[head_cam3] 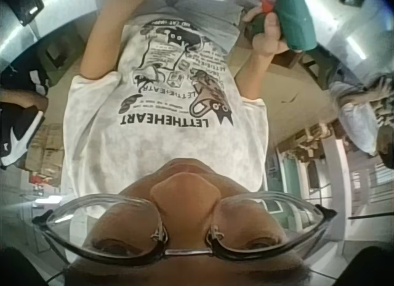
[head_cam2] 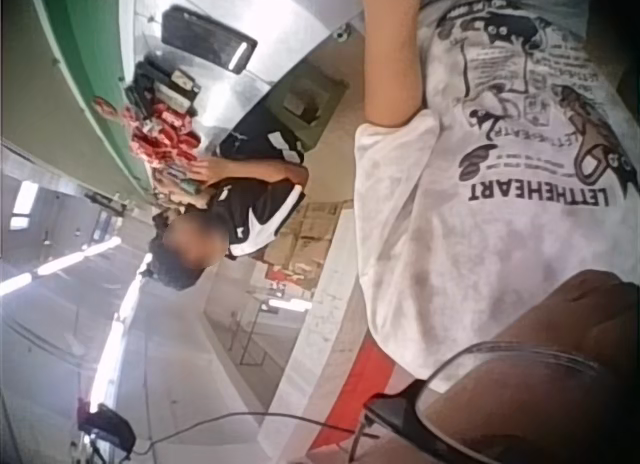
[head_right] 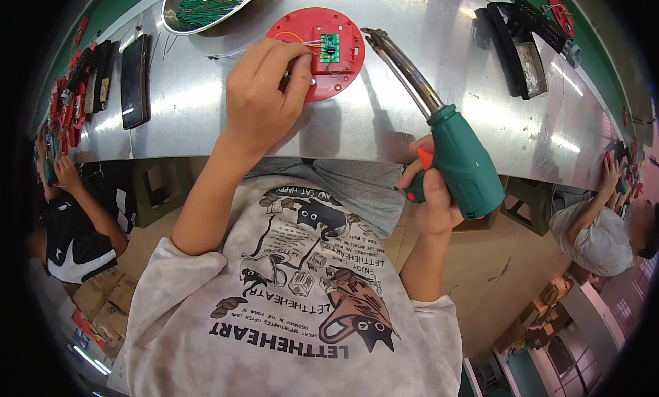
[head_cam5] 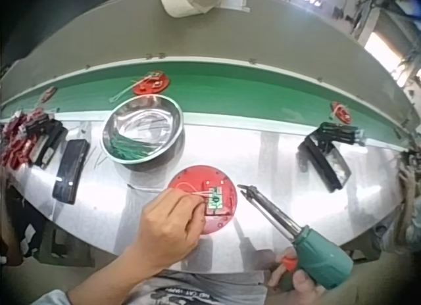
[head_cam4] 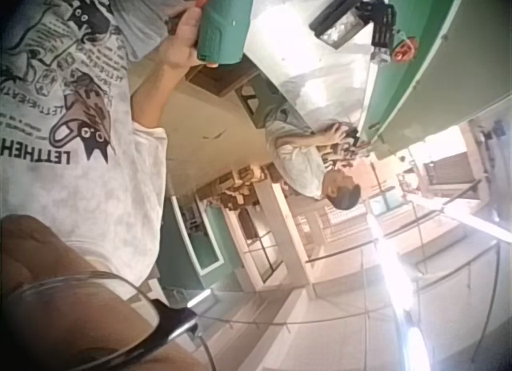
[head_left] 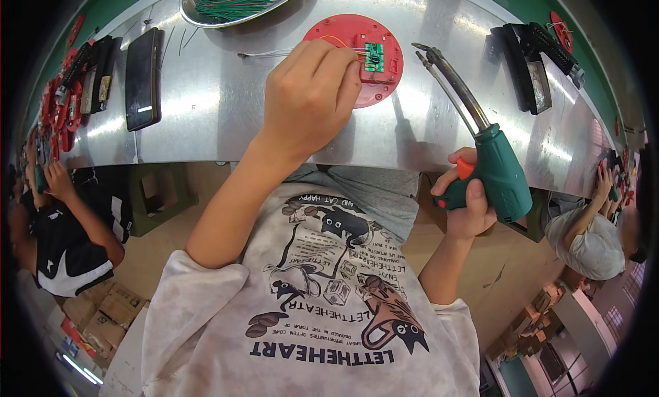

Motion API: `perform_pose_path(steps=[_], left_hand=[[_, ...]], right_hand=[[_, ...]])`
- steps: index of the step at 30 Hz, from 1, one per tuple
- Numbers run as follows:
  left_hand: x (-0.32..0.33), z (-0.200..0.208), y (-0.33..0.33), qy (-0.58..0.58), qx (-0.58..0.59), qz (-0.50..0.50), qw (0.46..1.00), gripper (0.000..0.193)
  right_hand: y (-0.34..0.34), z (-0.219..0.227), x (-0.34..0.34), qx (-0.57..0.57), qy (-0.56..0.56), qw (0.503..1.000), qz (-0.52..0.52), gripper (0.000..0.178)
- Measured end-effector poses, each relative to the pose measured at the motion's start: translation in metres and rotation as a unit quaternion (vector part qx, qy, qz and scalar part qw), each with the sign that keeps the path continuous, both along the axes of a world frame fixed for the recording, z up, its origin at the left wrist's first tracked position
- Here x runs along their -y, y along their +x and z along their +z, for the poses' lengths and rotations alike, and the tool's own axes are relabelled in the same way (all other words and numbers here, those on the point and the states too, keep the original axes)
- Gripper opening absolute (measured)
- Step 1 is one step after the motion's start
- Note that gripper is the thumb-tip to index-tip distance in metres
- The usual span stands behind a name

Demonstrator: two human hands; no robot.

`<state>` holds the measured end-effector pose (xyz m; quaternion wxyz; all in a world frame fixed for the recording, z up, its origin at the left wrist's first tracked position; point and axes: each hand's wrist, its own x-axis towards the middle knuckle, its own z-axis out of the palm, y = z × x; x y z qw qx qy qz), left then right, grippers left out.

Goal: Soldering electrical components onto small printed circuit boards attached to red bases.

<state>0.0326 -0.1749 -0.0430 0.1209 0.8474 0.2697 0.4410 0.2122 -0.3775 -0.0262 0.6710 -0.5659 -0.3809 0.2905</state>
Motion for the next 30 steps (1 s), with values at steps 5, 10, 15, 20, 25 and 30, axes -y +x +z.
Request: perform_pose_path(steps=[5, 10, 15, 20, 25, 30], left_hand=[[-0.015, 0.025, -0.021, -0.079, 0.039, 0.133, 0.987, 0.017], [-0.050, 0.068, 0.008, -0.138, -0.365, -0.110, 0.914, 0.058], [-0.116, 0.073, 0.117, -0.145, -0.350, -0.142, 0.914, 0.037], [-0.242, 0.074, 0.173, -0.142, -0.289, 0.076, 0.944, 0.059], [-0.369, 0.062, 0.048, -0.261, -0.333, 0.233, 0.875, 0.067], [-0.349, 0.078, 0.040, -0.268, -0.370, 0.173, 0.873, 0.079]], right_hand=[[0.005, -0.001, -0.004, -0.009, 0.024, 0.999, -0.044, 0.054], [0.040, -0.030, 0.014, -0.080, 0.049, 0.993, -0.077, 0.051], [0.038, -0.035, 0.005, -0.123, 0.164, 0.954, -0.220, 0.043], [0.041, -0.032, 0.012, -0.124, 0.154, 0.951, -0.240, 0.043], [0.027, -0.025, -0.017, -0.100, 0.153, 0.946, -0.267, 0.041], [0.023, -0.015, -0.017, -0.082, 0.120, 0.946, -0.289, 0.042]])
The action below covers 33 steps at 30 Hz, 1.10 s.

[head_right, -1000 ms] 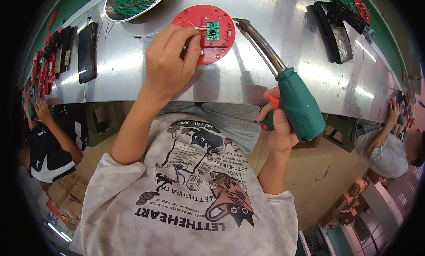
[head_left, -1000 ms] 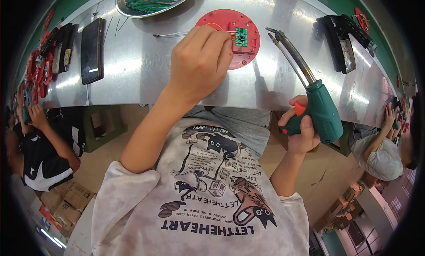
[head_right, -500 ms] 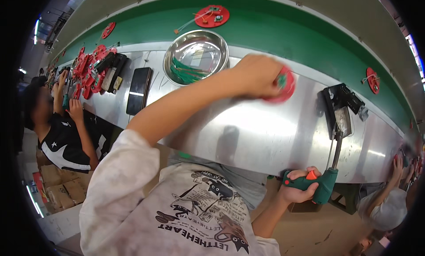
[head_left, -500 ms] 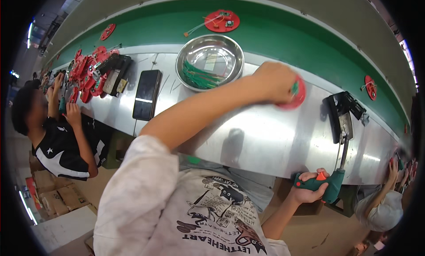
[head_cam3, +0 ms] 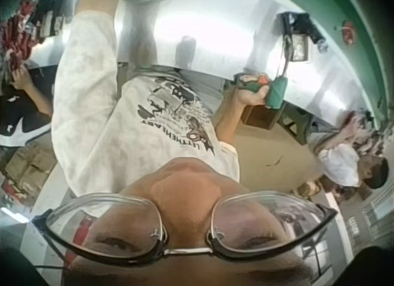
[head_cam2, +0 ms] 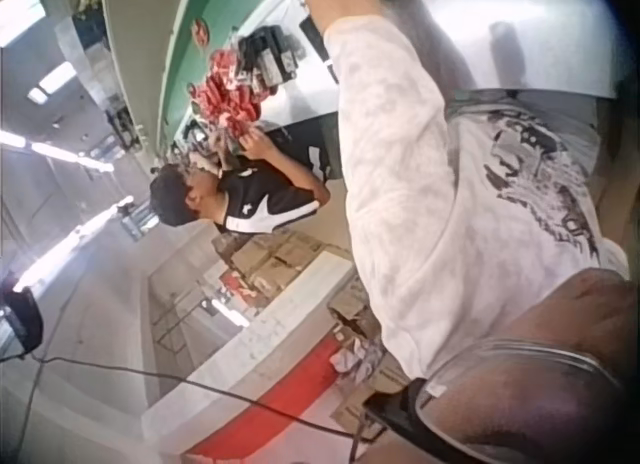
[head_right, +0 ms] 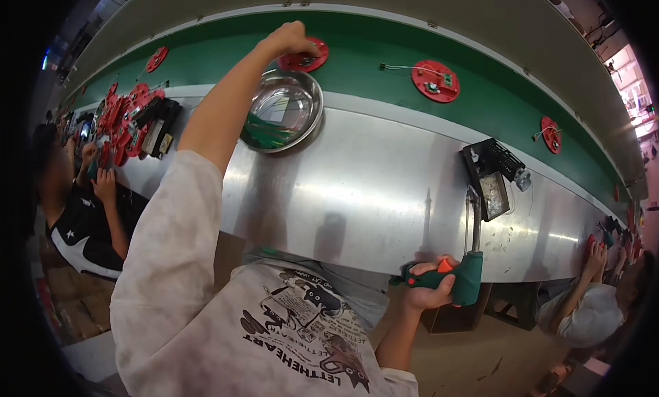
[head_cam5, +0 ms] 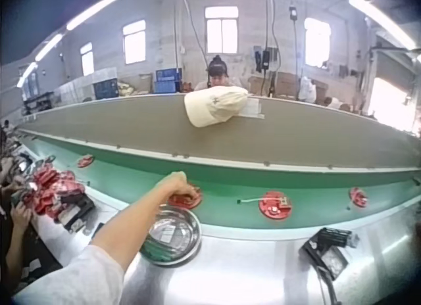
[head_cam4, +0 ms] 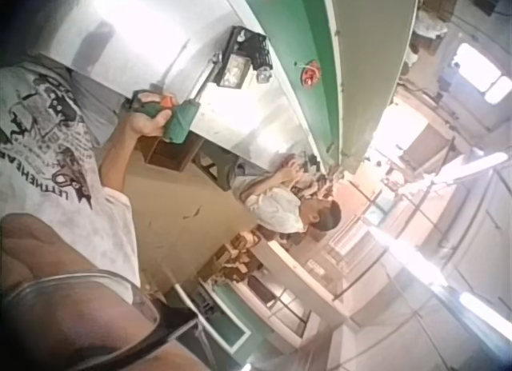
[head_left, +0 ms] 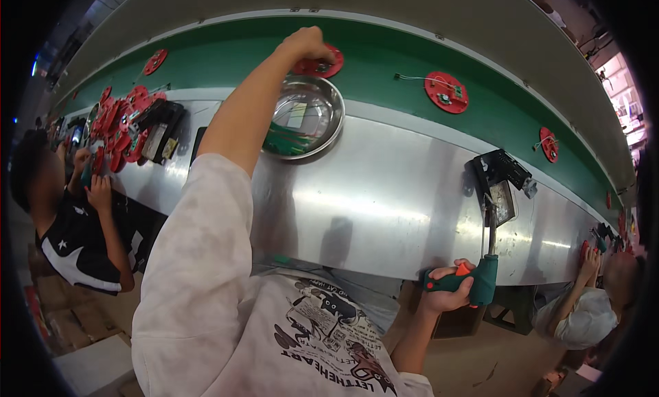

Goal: Soldering electrical components onto small printed circuit boards attached to red bases.

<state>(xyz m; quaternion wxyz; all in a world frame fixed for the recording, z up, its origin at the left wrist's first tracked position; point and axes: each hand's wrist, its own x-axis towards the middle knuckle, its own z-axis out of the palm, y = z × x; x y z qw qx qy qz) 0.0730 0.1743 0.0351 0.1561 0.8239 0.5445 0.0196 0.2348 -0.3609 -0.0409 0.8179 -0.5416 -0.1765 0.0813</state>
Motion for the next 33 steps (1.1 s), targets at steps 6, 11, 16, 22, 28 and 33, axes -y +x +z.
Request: perform_pose_path(steps=[6, 11, 16, 22, 28, 33], left_hand=[[0.122, 0.039, 0.057, 0.047, 0.088, -0.209, 0.973, 0.066], [0.297, -0.002, 0.017, 0.015, 0.032, -0.419, 0.907, 0.053], [0.292, -0.020, -0.068, 0.032, 0.172, -0.321, 0.931, 0.056], [0.237, -0.018, -0.117, 0.133, 0.318, -0.110, 0.932, 0.020], [0.210, -0.021, -0.111, 0.143, 0.194, -0.133, 0.961, 0.016], [0.199, -0.031, -0.102, 0.234, 0.168, -0.230, 0.930, 0.012]], right_hand=[[0.010, -0.013, 0.005, 0.006, 0.003, 1.000, 0.026, 0.041], [0.009, -0.007, 0.006, 0.006, 0.009, 1.000, 0.021, 0.041], [0.003, 0.004, 0.001, -0.004, -0.018, 1.000, 0.009, 0.042], [0.008, 0.000, 0.002, 0.011, -0.031, 0.999, 0.030, 0.043], [0.013, -0.003, 0.008, 0.011, -0.023, 0.996, 0.091, 0.042], [0.007, 0.002, 0.003, 0.003, -0.026, 0.998, 0.049, 0.041]])
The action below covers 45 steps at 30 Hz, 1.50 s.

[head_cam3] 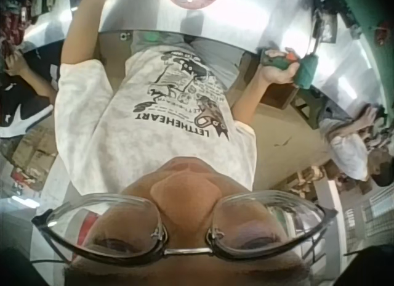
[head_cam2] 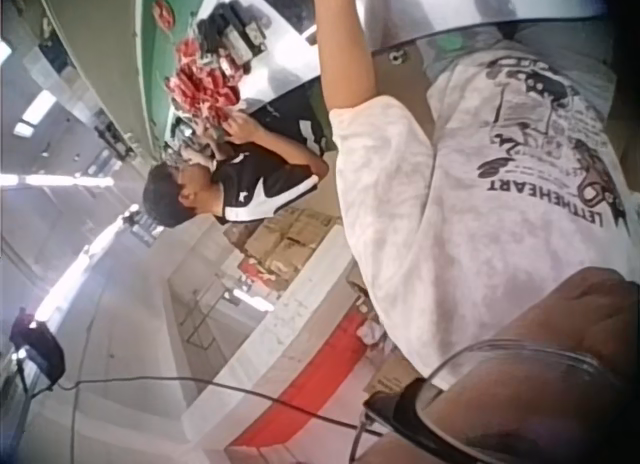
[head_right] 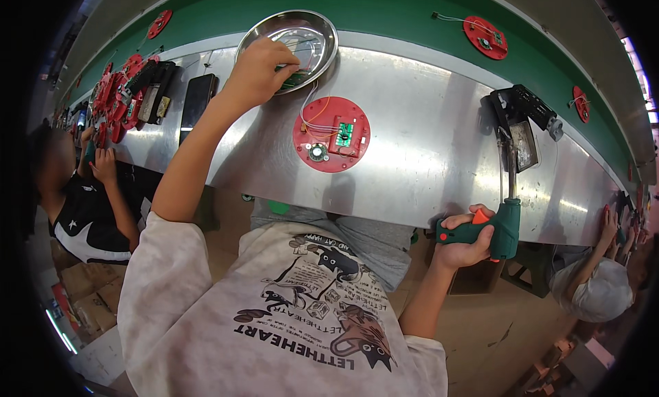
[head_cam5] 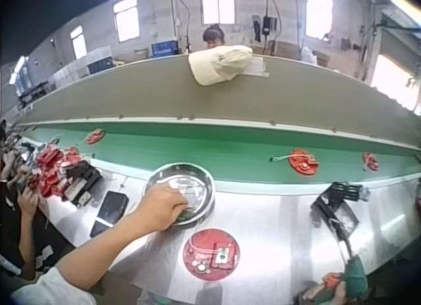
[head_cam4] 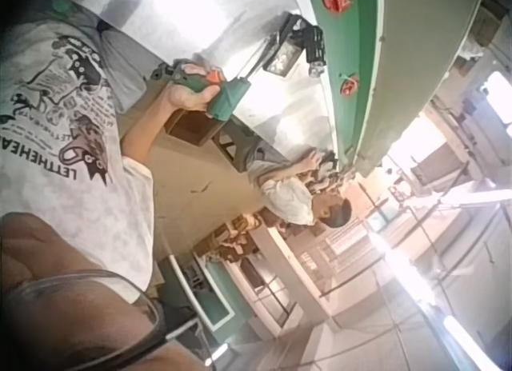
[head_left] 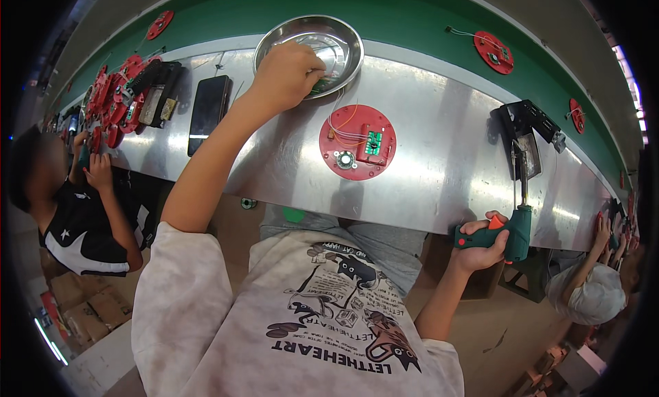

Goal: Soldering electrical components onto small printed circuit boards attached to red bases.

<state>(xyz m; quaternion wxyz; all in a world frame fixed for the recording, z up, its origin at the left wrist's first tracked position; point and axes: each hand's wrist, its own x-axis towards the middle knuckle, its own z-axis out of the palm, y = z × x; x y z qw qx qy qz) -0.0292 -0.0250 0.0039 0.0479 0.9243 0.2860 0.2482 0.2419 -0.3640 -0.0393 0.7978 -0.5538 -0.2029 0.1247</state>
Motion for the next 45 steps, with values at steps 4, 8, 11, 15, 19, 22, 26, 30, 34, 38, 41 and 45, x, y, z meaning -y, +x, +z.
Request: perform_pose_path(steps=[4, 8, 11, 15, 19, 22, 26, 30, 34, 38, 41, 45], left_hand=[[-0.008, -0.005, 0.005, -0.018, -0.043, 0.007, 0.999, 0.012], [-0.016, -0.005, 0.012, -0.120, -0.116, 0.038, 0.985, 0.011], [-0.021, -0.007, 0.006, -0.051, -0.084, -0.010, 0.995, 0.011], [0.028, 0.030, 0.010, -0.010, 0.133, -0.094, 0.987, 0.012], [0.108, 0.026, 0.008, -0.181, 0.160, -0.102, 0.965, 0.012], [0.134, 0.001, 0.018, -0.178, 0.181, -0.076, 0.964, 0.010], [0.143, -0.028, 0.027, -0.107, 0.195, 0.002, 0.975, 0.009], [0.144, -0.040, 0.031, -0.048, 0.202, 0.007, 0.978, 0.009], [0.143, -0.044, 0.029, -0.044, 0.211, 0.009, 0.976, 0.009], [0.141, -0.047, 0.028, -0.028, 0.218, 0.004, 0.976, 0.008], [0.141, -0.048, 0.028, -0.029, 0.214, 0.003, 0.976, 0.008], [0.140, -0.048, 0.028, -0.031, 0.211, 0.002, 0.977, 0.008]], right_hand=[[0.000, 0.001, 0.002, 0.003, 0.001, 1.000, 0.013, 0.041], [0.004, -0.005, 0.010, 0.004, 0.003, 0.999, 0.037, 0.041], [0.003, -0.004, 0.007, 0.012, -0.002, 1.000, 0.017, 0.041], [0.002, -0.003, 0.016, 0.015, -0.012, 0.991, 0.131, 0.048], [-0.034, 0.009, 0.026, 0.074, -0.098, 0.968, 0.218, 0.062], [-0.055, 0.018, 0.019, 0.092, -0.137, 0.953, 0.253, 0.063], [-0.059, 0.010, 0.015, 0.124, -0.160, 0.934, 0.294, 0.031], [-0.058, 0.006, 0.016, 0.154, -0.165, 0.909, 0.351, 0.046], [-0.065, 0.012, 0.011, 0.124, -0.163, 0.914, 0.350, 0.044], [-0.068, 0.014, 0.007, 0.140, -0.177, 0.909, 0.351, 0.043], [-0.067, 0.010, 0.011, 0.127, -0.181, 0.915, 0.339, 0.042], [-0.067, 0.015, 0.009, 0.092, -0.177, 0.925, 0.323, 0.039]])
